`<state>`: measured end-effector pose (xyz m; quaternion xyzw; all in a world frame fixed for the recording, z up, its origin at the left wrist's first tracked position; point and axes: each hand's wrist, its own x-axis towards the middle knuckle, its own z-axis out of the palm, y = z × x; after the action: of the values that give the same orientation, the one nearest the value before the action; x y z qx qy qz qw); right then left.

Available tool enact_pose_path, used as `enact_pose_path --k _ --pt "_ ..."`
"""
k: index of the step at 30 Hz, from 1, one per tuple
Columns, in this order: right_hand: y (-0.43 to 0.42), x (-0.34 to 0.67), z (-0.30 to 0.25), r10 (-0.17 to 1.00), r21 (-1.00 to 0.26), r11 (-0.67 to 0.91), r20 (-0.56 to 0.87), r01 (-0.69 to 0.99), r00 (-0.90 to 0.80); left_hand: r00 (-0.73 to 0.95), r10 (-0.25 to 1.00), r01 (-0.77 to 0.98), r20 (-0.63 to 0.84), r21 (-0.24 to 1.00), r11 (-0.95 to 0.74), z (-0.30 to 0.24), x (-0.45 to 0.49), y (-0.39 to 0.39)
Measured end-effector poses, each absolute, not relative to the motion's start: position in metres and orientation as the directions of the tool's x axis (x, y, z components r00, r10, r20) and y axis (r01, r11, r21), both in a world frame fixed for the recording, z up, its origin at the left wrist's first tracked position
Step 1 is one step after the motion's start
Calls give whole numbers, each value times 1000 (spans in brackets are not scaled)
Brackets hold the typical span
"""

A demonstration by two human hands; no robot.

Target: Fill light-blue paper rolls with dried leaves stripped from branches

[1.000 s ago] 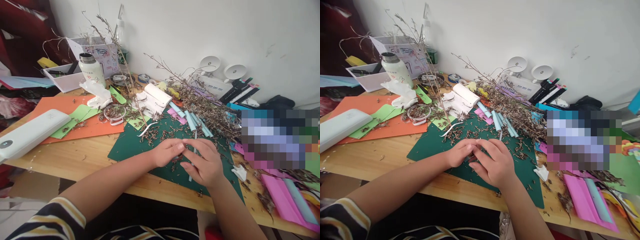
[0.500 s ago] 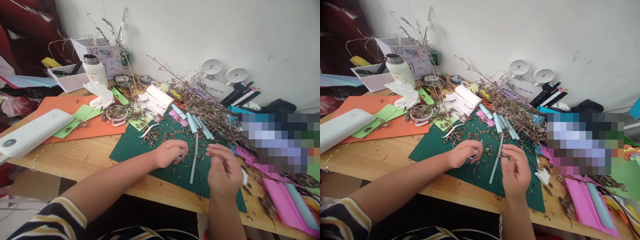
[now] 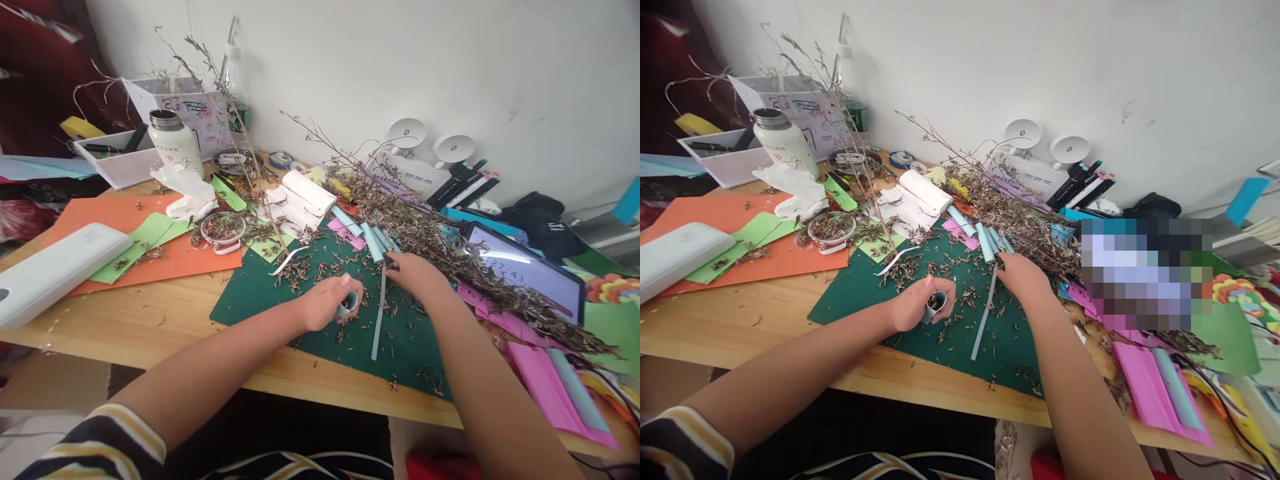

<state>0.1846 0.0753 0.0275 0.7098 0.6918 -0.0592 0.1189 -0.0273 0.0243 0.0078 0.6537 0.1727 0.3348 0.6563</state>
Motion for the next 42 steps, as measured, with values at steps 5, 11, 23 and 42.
enact_pose_path --k 5,11,23,42 --pt "83 190 30 964 140 -19 -259 990 55 718 657 -227 228 970 -88 7 -27 25" --pt "88 197 28 960 176 17 -279 984 33 707 664 -239 244 966 -100 6 -27 25" --pt "51 190 50 989 45 12 -147 999 -5 714 657 -307 242 951 -17 2 -26 26" --pt "-7 110 73 662 -155 725 427 671 -616 675 701 -254 229 965 -71 -6 -25 26"
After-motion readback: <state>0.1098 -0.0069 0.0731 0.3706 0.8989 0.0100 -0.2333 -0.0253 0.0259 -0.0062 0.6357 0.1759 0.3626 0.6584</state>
